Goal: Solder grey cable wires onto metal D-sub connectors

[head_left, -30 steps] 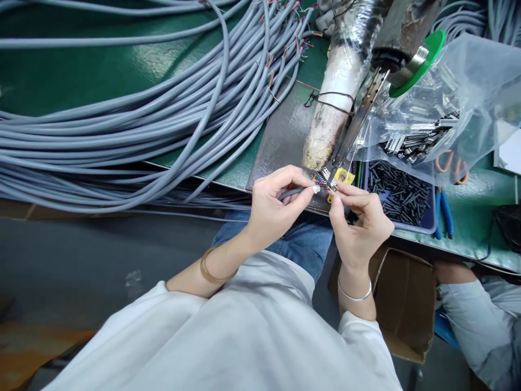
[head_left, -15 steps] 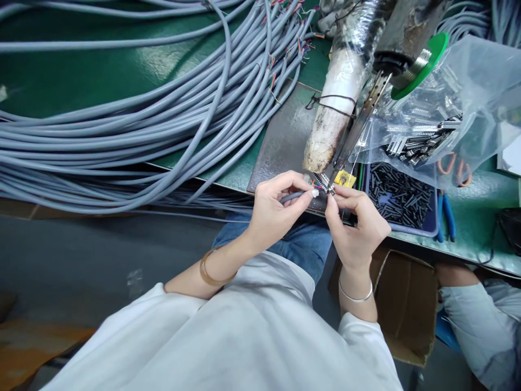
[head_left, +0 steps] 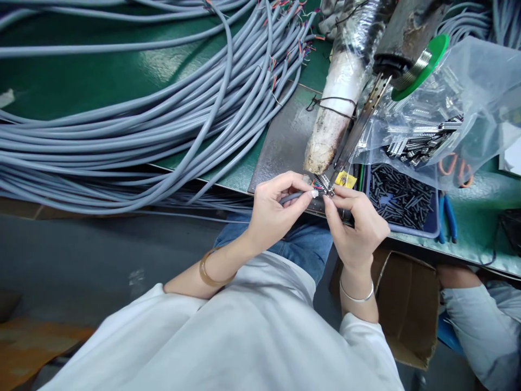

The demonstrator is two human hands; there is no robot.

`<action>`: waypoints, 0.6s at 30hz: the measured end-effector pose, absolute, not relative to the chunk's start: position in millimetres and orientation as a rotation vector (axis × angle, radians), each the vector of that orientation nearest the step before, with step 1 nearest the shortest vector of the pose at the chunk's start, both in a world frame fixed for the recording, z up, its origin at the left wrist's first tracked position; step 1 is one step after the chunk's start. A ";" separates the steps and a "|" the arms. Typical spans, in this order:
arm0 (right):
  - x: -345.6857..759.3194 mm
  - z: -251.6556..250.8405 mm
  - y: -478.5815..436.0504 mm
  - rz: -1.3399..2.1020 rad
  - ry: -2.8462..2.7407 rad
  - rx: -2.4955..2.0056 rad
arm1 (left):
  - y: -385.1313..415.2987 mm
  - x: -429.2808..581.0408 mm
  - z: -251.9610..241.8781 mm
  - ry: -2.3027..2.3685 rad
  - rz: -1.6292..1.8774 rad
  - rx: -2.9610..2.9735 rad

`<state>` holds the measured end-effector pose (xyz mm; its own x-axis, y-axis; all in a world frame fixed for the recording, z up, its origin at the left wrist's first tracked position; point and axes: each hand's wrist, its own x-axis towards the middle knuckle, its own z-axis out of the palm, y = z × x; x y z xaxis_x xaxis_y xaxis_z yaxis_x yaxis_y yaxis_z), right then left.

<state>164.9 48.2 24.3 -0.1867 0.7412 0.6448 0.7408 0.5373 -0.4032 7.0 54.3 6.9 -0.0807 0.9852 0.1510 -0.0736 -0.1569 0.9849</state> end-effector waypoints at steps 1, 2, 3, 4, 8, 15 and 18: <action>165.7 22.9 47.8 0.001 -1.942 -1.206 | 53.9 6.7 6.1 1.132 1.396 1.221; 166.5 21.9 47.4 -0.001 -1.949 -1.202 | 53.4 6.4 5.6 1.136 1.385 1.221; 167.2 21.4 47.0 -0.005 -1.951 -1.196 | 53.1 6.2 5.3 1.138 1.380 1.225; 167.9 21.4 46.6 -0.010 -1.952 -1.187 | 52.9 6.1 5.3 1.139 1.379 1.230; 168.3 23.3 44.8 -0.043 -1.962 -1.161 | 52.1 6.1 5.4 1.124 1.390 1.261; 173.7 29.0 36.3 0.022 -1.866 -1.254 | 45.9 2.7 6.6 1.054 1.296 1.391; 204.0 46.1 16.7 -0.063 -1.713 -1.274 | 40.4 -2.9 6.6 0.914 1.099 1.531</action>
